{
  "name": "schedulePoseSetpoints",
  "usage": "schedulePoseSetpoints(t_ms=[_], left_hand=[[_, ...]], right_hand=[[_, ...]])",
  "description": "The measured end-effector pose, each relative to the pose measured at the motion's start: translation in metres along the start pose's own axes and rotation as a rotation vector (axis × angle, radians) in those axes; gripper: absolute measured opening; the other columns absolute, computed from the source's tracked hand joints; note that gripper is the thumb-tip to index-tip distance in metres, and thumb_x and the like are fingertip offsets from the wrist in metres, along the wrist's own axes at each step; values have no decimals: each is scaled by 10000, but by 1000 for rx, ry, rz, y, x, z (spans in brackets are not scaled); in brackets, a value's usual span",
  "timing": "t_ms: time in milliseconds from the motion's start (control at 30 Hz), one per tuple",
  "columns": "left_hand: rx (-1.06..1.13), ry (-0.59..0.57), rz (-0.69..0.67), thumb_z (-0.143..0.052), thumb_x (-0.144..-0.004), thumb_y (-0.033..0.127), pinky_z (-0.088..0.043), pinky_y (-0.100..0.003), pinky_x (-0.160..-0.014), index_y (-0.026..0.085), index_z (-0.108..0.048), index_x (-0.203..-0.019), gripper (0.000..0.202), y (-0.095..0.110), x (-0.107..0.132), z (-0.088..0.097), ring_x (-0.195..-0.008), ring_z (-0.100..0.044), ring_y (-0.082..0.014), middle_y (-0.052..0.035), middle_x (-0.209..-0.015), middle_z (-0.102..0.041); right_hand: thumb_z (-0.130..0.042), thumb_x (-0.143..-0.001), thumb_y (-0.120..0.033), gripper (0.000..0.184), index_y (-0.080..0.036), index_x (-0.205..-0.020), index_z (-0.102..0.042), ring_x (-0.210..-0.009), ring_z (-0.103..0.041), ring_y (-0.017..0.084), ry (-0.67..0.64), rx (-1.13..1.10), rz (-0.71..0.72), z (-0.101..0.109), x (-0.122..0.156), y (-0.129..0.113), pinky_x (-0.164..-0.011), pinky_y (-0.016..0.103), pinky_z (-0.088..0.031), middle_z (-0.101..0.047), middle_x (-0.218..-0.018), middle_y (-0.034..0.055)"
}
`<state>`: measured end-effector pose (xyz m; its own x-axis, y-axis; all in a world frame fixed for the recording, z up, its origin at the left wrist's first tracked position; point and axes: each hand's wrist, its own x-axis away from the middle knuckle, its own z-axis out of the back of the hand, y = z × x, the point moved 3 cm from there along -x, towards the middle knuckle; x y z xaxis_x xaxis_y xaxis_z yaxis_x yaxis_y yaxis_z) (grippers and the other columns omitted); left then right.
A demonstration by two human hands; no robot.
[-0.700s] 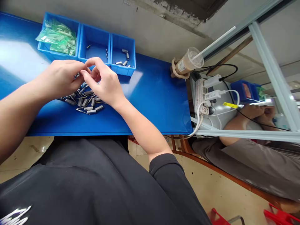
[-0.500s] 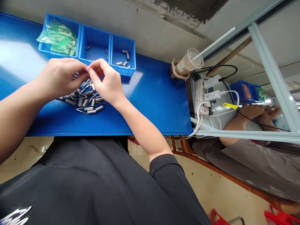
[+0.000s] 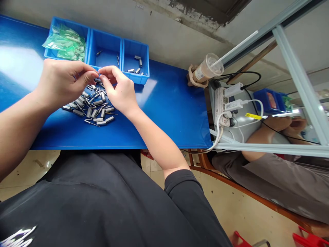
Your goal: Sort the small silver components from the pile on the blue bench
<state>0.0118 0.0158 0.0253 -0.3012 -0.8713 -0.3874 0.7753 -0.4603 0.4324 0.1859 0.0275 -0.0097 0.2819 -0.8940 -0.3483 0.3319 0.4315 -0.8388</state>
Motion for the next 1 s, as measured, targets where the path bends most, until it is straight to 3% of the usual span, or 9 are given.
schedulePoseSetpoints(t_ms=[100,433,567,700,767,867,1000], left_hand=[[-41,-10,44,-416,-1105,577,-570,-310,-899,137,-753,-1001,564,0,0,-1,-844,-726,-155,-27,-866,-745],[-77,-50,57,-215,-1064,668,-591,-420,-914,182,-658,-986,662,1,1,-5,-910,-775,-224,-4,-797,-634],[-77,-144,116,-170,-1074,662,-562,-452,-1022,200,-640,-1130,662,-2,3,-6,-1132,-758,-253,-32,-976,-718],[-206,-292,21,-178,-1076,643,-489,-454,-1172,261,-520,-1404,609,-9,7,-10,-1456,-591,-273,-12,-1387,-703],[-222,-280,17,-186,-1079,654,-490,-444,-1182,269,-505,-1431,612,-14,9,-10,-1494,-560,-282,-7,-1427,-695],[-199,-236,47,-155,-1093,653,-508,-427,-1170,267,-524,-1414,623,-18,10,-9,-1491,-569,-277,-7,-1397,-715],[-215,-322,11,-193,-1072,682,-484,-424,-1193,258,-507,-1420,632,-16,11,-11,-1500,-552,-272,-12,-1429,-691]], right_hand=[[-382,-1072,-691,574,-187,-1166,-639,-1084,-735,146,-3,4,4,0,0,0,-1027,322,-624,-711,-1094,50],[-312,-1054,-769,697,-178,-825,-602,-756,-692,117,-28,-77,-152,2,0,-8,-869,307,-643,-637,-724,2],[-259,-1055,-774,725,-174,-818,-590,-756,-695,123,-42,-82,-166,0,1,-8,-850,314,-644,-634,-730,16],[-317,-1046,-774,665,-177,-1040,-610,-839,-715,117,-16,-67,-86,-3,0,-3,-862,302,-638,-659,-865,4],[-365,-1036,-775,638,-186,-1102,-601,-873,-715,115,0,-54,-39,-3,1,-5,-873,296,-634,-667,-913,1],[-349,-1047,-765,640,-180,-1014,-606,-844,-705,113,5,-38,-27,-1,3,-11,-878,300,-631,-660,-872,1],[-262,-1054,-779,731,-177,-790,-582,-732,-663,102,-11,0,-90,3,5,-19,-905,316,-626,-597,-700,-9]])
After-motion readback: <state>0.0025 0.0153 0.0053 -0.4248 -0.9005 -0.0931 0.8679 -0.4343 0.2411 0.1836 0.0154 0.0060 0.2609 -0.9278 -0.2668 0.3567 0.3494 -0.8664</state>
